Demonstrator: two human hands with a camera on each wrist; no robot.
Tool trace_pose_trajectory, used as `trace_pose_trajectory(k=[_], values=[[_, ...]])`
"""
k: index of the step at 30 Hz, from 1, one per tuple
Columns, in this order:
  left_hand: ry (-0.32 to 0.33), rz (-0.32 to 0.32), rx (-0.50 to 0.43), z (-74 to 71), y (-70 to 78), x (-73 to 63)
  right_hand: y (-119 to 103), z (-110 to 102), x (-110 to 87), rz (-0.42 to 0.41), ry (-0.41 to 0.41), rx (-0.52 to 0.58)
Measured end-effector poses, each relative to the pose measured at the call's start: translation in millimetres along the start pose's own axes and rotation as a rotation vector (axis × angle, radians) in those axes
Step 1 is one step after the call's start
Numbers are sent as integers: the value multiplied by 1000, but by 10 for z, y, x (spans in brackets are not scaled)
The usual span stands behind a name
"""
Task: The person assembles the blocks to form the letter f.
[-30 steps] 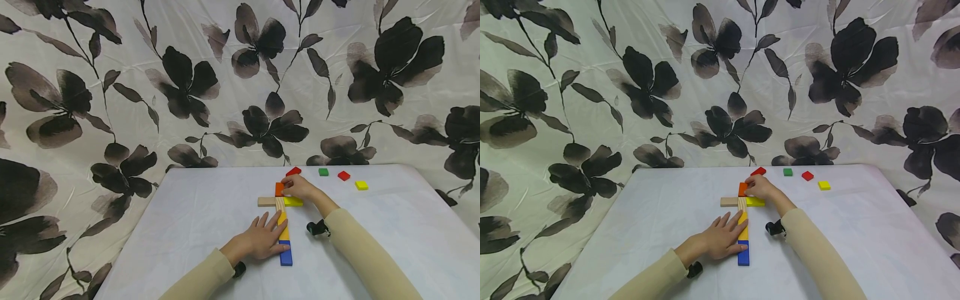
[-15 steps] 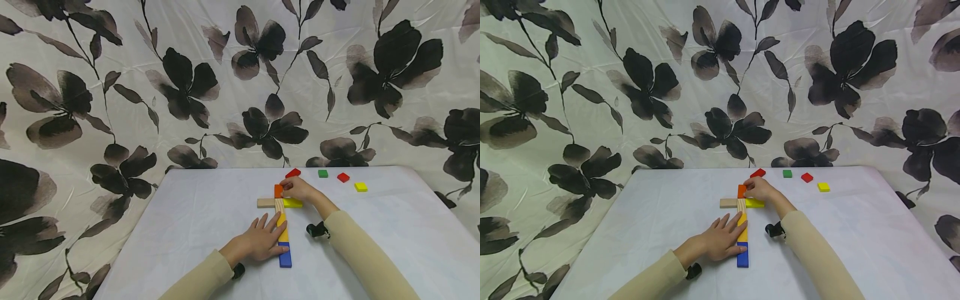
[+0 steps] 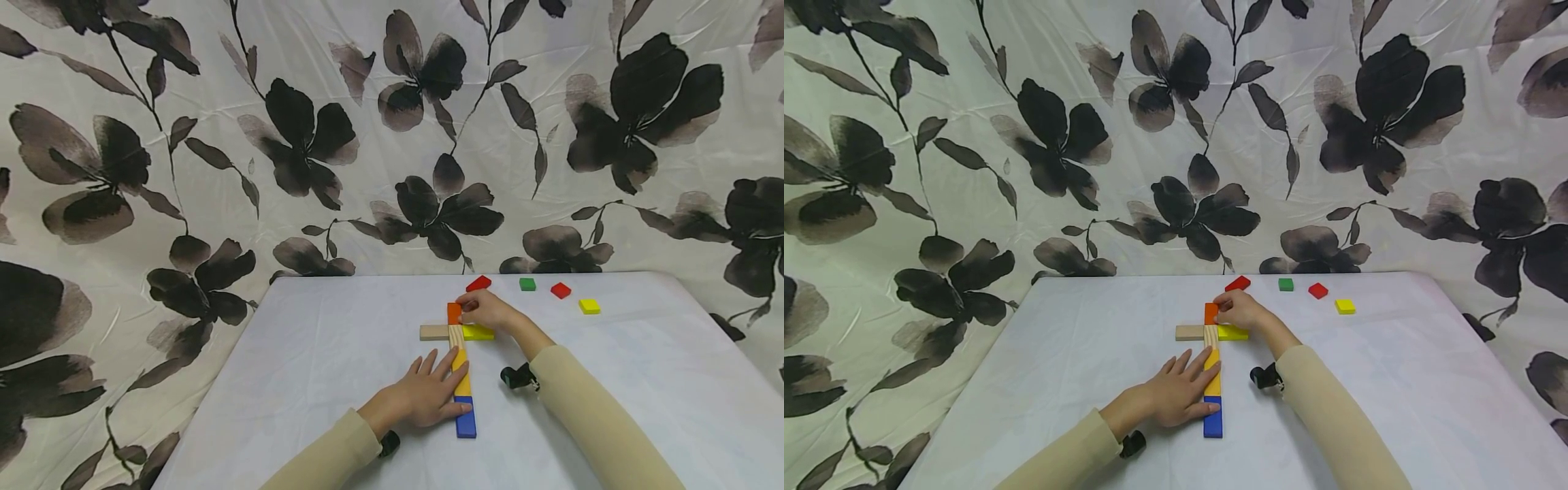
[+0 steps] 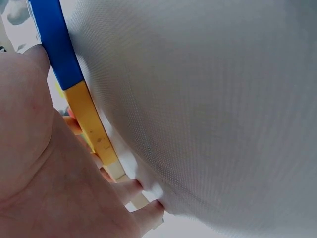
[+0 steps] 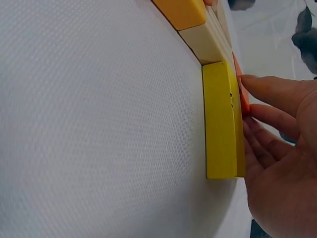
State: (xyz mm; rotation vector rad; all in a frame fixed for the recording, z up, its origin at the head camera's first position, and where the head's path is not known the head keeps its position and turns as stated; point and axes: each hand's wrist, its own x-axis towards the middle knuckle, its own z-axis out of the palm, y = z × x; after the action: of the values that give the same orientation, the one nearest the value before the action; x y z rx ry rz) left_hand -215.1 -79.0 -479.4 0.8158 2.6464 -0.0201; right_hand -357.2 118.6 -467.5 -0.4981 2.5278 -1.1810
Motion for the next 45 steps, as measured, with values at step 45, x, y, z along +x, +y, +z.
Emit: trace_pose_trajectory(k=[45], values=[[-14,-7,-13,-149,70,-123,-7,-47,-58,-47,36,-88]])
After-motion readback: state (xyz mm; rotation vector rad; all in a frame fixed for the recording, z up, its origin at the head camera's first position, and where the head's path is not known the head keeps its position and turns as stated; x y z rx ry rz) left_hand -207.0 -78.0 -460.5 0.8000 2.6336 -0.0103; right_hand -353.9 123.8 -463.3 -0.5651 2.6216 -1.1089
